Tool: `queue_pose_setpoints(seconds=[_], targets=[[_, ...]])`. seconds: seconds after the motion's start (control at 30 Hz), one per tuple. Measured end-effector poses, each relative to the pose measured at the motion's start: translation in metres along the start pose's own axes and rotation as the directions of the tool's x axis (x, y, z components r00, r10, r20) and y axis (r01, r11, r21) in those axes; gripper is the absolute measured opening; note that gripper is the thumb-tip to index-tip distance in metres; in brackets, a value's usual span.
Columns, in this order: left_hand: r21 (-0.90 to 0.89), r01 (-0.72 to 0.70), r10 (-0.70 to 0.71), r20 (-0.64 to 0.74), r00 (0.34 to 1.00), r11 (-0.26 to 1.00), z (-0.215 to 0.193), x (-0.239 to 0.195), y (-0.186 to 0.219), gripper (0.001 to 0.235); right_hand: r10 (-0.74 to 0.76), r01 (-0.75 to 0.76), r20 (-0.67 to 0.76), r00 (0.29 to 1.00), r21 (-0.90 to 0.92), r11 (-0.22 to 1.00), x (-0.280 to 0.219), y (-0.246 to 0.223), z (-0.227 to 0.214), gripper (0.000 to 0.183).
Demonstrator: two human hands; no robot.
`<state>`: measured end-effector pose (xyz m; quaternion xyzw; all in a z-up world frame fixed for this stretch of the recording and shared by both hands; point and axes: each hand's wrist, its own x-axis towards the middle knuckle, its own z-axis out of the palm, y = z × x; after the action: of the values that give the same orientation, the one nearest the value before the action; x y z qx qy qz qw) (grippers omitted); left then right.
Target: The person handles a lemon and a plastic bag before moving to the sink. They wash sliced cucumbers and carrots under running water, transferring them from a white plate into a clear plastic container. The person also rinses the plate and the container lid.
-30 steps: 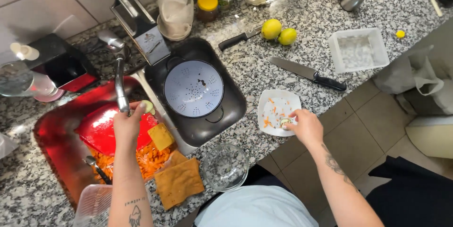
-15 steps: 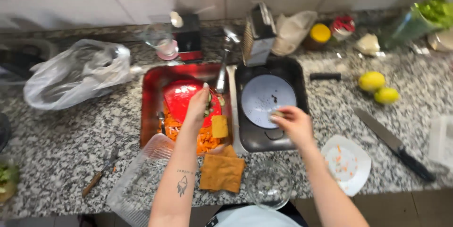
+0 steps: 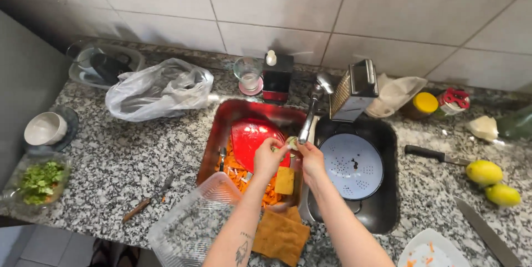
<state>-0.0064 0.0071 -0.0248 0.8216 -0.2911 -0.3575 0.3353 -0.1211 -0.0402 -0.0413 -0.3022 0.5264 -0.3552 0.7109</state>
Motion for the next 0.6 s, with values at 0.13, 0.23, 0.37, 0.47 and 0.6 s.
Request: queue_pose_setpoints(seconds=[0.13,0.23,0.37,0.47,0.6], targets=[[-0.007,-0.063,0.063,0.021,0.998,0.998,0.005,0.001,0.002,0.027,-0.013,0.014,-0.024,1.0,0.041,0.999,0.0,0.002,-0.004,0.015],[0.057,-0.071,0.071,0.007,0.997,0.996,0.001,-0.006,0.012,0.026,-0.043,0.044,-0.049,0.998,0.019,0.999,0.016,0.011,-0.01,0.012],[-0.032,-0.083,0.085,0.062,0.995,0.996,-0.012,-0.022,0.023,0.026,-0.069,0.069,0.002,0.998,0.005,0.998,-0.003,-0.002,-0.008,0.013],[-0.023,-0.119,0.12,0.073,0.99,0.993,-0.012,-0.019,0.023,0.025,-0.083,0.083,-0.004,0.997,0.015,0.996,0.008,0.004,-0.016,0.009],[-0.081,-0.139,0.145,0.085,0.986,0.987,-0.019,-0.03,0.031,0.022,-0.11,0.113,0.068,0.992,-0.047,0.992,-0.018,-0.018,-0.006,0.023]])
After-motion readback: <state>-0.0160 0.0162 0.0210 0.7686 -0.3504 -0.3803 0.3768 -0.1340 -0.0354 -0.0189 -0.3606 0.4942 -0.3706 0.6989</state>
